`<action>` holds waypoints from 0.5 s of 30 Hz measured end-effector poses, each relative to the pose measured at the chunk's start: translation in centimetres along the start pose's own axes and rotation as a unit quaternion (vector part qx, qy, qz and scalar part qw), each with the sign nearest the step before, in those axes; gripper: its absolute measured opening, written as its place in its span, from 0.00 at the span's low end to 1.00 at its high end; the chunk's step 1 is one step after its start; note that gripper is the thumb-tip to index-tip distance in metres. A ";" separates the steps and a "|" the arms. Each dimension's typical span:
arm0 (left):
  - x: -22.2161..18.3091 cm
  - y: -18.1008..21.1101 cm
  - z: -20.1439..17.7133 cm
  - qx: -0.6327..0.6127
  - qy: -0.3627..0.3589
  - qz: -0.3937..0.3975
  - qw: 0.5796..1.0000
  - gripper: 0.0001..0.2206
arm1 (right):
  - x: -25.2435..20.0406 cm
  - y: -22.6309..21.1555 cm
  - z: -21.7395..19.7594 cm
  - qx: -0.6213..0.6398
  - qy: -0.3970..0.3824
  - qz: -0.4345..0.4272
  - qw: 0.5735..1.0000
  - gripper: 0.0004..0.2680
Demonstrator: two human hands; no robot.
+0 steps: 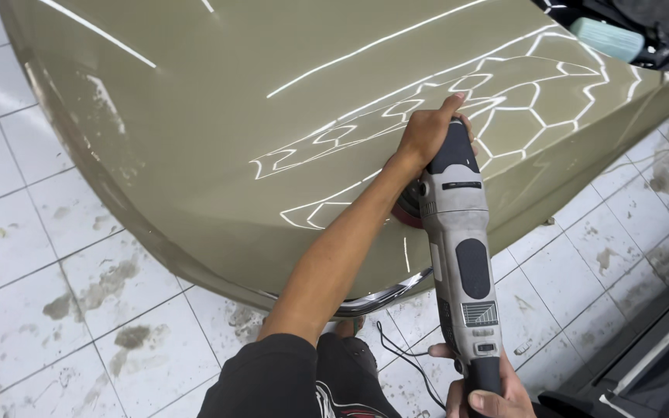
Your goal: The person uses a dual-action polisher to buff the hood of a beige car. They move the polisher in overlapping patterns across the surface and occasionally spray a liquid from a bottle onto the hood before continuing to polish.
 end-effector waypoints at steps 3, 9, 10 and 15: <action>-2.7 1.6 -4.5 -0.010 0.025 0.010 1.000 0.25 | -0.1 0.6 3.0 0.044 -0.015 0.037 0.998 0.30; -6.7 3.2 -16.4 -0.090 0.101 0.068 0.988 0.23 | 1.2 3.2 10.8 -0.007 -0.069 0.142 0.987 0.37; -7.4 3.4 -18.6 -0.115 0.125 0.073 0.983 0.22 | 1.7 3.6 12.0 -0.053 -0.132 0.154 0.978 0.40; -11.8 4.7 -28.3 -0.165 0.183 0.108 0.963 0.20 | 4.1 7.2 17.2 -0.070 -0.198 0.236 0.949 0.47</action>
Point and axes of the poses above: each hand's wrist, its own x-axis towards the middle knuckle, its own z-axis out of the palm, y = z × x, the point moved 1 cm from there along x, towards the middle knuckle, and after that the axes turned 3 degrees about y, right-handed, at the moved point
